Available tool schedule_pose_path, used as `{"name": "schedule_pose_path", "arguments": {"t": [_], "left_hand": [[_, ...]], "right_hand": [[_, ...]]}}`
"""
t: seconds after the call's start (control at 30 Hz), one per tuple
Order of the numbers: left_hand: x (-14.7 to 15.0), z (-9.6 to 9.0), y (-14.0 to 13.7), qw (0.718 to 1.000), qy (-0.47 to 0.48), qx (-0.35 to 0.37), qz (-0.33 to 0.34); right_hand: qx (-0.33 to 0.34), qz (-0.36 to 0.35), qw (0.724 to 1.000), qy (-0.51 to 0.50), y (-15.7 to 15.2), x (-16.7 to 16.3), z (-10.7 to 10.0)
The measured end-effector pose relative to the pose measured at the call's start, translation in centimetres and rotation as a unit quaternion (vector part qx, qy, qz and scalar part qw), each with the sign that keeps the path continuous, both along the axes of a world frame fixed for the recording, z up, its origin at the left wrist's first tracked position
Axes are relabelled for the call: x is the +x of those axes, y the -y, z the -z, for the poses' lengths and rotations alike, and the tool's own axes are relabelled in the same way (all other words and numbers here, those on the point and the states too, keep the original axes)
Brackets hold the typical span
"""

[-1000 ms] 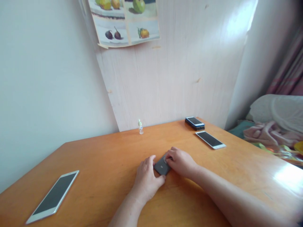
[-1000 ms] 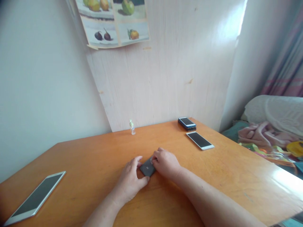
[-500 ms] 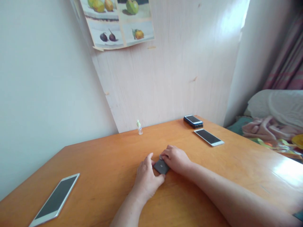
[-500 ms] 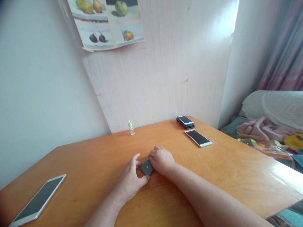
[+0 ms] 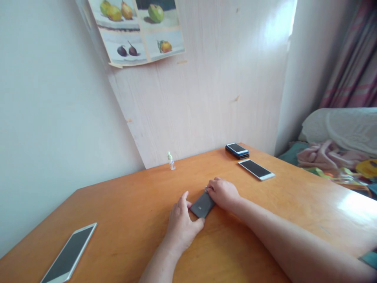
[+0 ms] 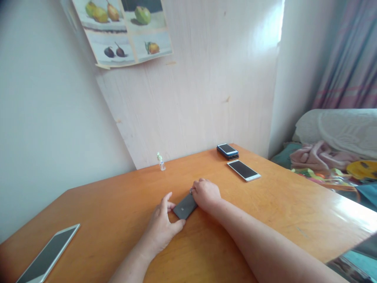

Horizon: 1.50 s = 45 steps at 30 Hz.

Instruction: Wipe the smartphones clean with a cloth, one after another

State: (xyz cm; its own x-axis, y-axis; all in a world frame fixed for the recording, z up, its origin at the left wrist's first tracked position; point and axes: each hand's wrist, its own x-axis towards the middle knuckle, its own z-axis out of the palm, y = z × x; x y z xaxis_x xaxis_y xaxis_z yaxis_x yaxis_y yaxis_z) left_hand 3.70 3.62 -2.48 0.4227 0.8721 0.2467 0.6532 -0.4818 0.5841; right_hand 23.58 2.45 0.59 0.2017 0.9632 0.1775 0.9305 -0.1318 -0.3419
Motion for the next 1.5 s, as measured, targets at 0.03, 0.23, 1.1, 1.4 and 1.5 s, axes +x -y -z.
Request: {"name": "schedule_pose_path", "arguments": {"t": [0.03, 0.23, 1.1, 1.4, 1.5], "left_hand": [[0.0, 0.1, 0.0, 1.0, 0.001, 0.0, 0.0], [-0.1, -0.1, -0.3, 1.0, 0.002, -0.003, 0.012], [-0.4, 0.0, -0.3, 1.0, -0.007, -0.012, 0.015], [-0.3, -0.1, -0.2, 1.0, -0.007, -0.014, 0.014], [-0.2, -0.2, -0.1, 1.0, -0.009, -0.009, 0.011]], "right_hand": [[0.0, 0.005, 1.0, 0.002, 0.1, 0.1, 0.0], [0.011, -0.187, 0.982, -0.006, 1.9, -3.3, 0.4], [-0.075, -0.068, 0.994, 0.038, 2.6, 1.0, -1.6], [-0.057, -0.041, 0.997, 0.028, 2.3, 1.2, -1.5], [-0.039, 0.01, 0.999, 0.023, 1.5, 2.0, -1.2]]}}
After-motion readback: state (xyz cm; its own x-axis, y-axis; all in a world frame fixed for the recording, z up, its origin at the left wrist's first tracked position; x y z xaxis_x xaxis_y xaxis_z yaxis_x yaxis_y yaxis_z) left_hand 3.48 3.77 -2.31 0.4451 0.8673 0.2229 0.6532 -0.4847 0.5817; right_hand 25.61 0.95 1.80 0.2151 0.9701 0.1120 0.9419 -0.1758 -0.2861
